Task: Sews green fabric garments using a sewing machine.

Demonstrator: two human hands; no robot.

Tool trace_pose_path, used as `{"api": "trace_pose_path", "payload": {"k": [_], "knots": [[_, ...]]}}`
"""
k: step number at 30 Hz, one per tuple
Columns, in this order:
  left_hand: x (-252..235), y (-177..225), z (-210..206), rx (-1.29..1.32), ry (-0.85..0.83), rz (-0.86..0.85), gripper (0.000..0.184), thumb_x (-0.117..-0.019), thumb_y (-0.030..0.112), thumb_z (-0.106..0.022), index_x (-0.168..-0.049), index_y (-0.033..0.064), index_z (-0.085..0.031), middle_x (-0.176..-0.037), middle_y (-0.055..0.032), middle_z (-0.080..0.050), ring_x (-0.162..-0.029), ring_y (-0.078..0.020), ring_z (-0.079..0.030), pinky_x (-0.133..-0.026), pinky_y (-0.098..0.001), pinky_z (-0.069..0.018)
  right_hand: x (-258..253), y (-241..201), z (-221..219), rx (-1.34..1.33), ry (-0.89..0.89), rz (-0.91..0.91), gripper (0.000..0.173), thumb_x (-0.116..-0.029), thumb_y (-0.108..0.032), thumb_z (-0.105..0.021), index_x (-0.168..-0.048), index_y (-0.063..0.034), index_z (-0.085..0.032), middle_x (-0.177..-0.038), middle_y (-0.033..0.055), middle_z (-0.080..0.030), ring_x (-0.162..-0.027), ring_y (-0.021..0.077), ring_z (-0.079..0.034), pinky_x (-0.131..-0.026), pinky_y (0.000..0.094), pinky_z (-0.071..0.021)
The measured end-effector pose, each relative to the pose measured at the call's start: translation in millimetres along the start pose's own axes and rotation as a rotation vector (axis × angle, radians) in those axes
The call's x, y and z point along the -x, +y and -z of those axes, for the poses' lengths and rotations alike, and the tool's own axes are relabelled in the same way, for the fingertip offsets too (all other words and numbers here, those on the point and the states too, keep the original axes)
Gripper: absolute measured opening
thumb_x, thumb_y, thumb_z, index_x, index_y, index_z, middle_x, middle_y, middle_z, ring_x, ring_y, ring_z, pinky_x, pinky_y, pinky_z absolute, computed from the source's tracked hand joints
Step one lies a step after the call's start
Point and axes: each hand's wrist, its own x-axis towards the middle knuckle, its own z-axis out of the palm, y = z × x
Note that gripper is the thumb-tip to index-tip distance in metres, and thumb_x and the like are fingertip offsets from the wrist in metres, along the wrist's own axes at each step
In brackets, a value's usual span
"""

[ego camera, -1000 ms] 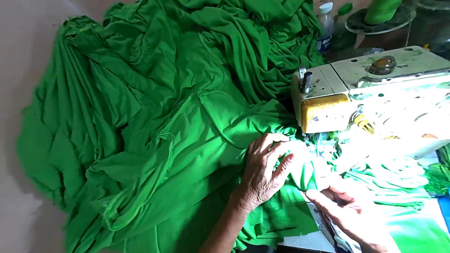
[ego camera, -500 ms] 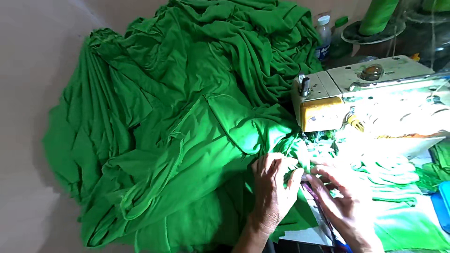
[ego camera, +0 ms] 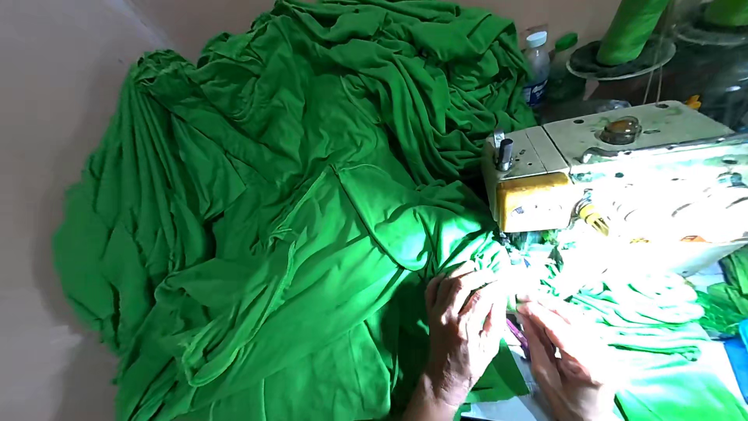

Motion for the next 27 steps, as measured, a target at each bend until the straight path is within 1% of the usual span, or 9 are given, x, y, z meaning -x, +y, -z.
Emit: {"api": "trace_pose_path", "payload": {"k": [4, 9, 12, 14, 16, 19, 23, 25, 27], "knots": [[-10.2, 1.3, -7.8, -0.048, -0.043, 0.089, 0.019, -0.0901, 0.017, -0.065, -0.098, 0.0150, -0.083, -0.108, -0.0055, -0.077, -0.112, -0.0222, -0.068, -0.101, -0.0438, -0.0467, -15.8, 3.3, -4.8, 0.060, 0.002, -0.060, 0.020, -0.1007, -0.009, -0.057, -0.100, 0.0025, -0.074, -0.099, 0.0168, -0.073, -0.101, 0.0114, -0.067, -0.091, 0.0167, -0.0488], [-13.7, 4.6, -4.3, -0.012, -0.081, 0.154, 0.022, -0.0900, 0.015, -0.064, -0.103, 0.0155, -0.083, -0.110, -0.0048, -0.076, -0.112, -0.0217, -0.068, -0.099, -0.0456, -0.0476, -7.7, -3.3, 2.0, 0.090, -0.046, -0.083, 0.026, -0.1003, -0.012, -0.056, -0.111, 0.0025, -0.075, -0.113, 0.0209, -0.072, -0.096, 0.0109, -0.068, -0.079, 0.0142, -0.0509], [-13.4, 5.4, -4.2, -0.014, -0.092, 0.158, 0.022, -0.0910, 0.016, -0.064, -0.102, 0.0148, -0.083, -0.111, -0.0048, -0.076, -0.112, -0.0216, -0.067, -0.100, -0.0449, -0.0472, 3.0, -7.5, 7.8, 0.063, -0.046, -0.079, 0.024, -0.1016, -0.013, -0.057, -0.111, 0.0017, -0.074, -0.119, 0.0224, -0.071, -0.113, 0.0135, -0.068, -0.093, 0.0169, -0.0507], [-16.4, 5.3, -5.8, -0.017, -0.095, 0.178, 0.023, -0.0892, 0.017, -0.064, -0.102, 0.0163, -0.083, -0.109, -0.0042, -0.077, -0.109, -0.0213, -0.068, -0.099, -0.0455, -0.0464, 6.5, -6.1, 9.8, 0.054, -0.039, -0.051, 0.020, -0.1016, -0.013, -0.058, -0.105, 0.0006, -0.073, -0.118, 0.0225, -0.071, -0.115, 0.0137, -0.067, -0.096, 0.0176, -0.0493], [-24.5, 3.3, -7.2, -0.016, -0.134, 0.219, 0.022, -0.0896, 0.018, -0.064, -0.101, 0.0179, -0.083, -0.106, -0.0049, -0.076, -0.104, -0.0236, -0.068, -0.093, -0.0492, -0.0460, 4.6, -3.0, 8.9, 0.035, -0.022, -0.031, 0.019, -0.1002, -0.011, -0.060, -0.102, 0.0019, -0.074, -0.115, 0.0230, -0.071, -0.108, 0.0109, -0.067, -0.091, 0.0139, -0.0498], [-44.8, -7.6, -10.3, -0.023, -0.256, 0.259, 0.021, -0.0928, 0.018, -0.066, -0.105, 0.0191, -0.083, -0.114, -0.0055, -0.073, -0.105, -0.0283, -0.064, -0.085, -0.0508, -0.0469, -6.6, -3.9, 10.3, 0.040, -0.027, -0.039, 0.021, -0.1001, -0.010, -0.059, -0.102, 0.0043, -0.074, -0.108, 0.0228, -0.072, -0.100, 0.0089, -0.068, -0.082, 0.0122, -0.0508], [-64.3, -21.8, -2.5, 0.018, -0.373, 0.267, 0.024, -0.0973, 0.016, -0.064, -0.116, 0.0141, -0.079, -0.122, -0.0108, -0.068, -0.113, -0.0346, -0.059, -0.089, -0.0520, -0.0469, -16.3, -11.5, 12.9, 0.015, -0.078, -0.071, 0.023, -0.0994, -0.009, -0.057, -0.103, 0.0055, -0.075, -0.100, 0.0205, -0.071, -0.081, 0.0051, -0.064, -0.069, 0.0118, -0.0490], [-60.0, -11.4, 9.1, -0.046, -0.390, 0.307, 0.024, -0.0991, 0.016, -0.064, -0.119, 0.0129, -0.077, -0.121, -0.0134, -0.068, -0.112, -0.0342, -0.061, -0.089, -0.0478, -0.0516, -12.9, -14.4, 12.8, -0.059, -0.111, -0.074, 0.024, -0.0993, -0.008, -0.056, -0.109, 0.0053, -0.074, -0.103, 0.0194, -0.070, -0.078, 0.0045, -0.061, -0.069, 0.0130, -0.0489], [-46.2, 15.3, 30.6, -0.128, -0.448, 0.364, 0.026, -0.0994, 0.011, -0.061, -0.122, 0.0100, -0.074, -0.120, -0.0178, -0.065, -0.108, -0.0342, -0.064, -0.084, -0.0442, -0.0569, -5.6, -15.0, 12.7, -0.137, -0.209, -0.069, 0.032, -0.1008, -0.010, -0.053, -0.126, 0.0024, -0.068, -0.112, 0.0181, -0.070, -0.083, 0.0070, -0.065, -0.070, 0.0175, -0.0532]]}}
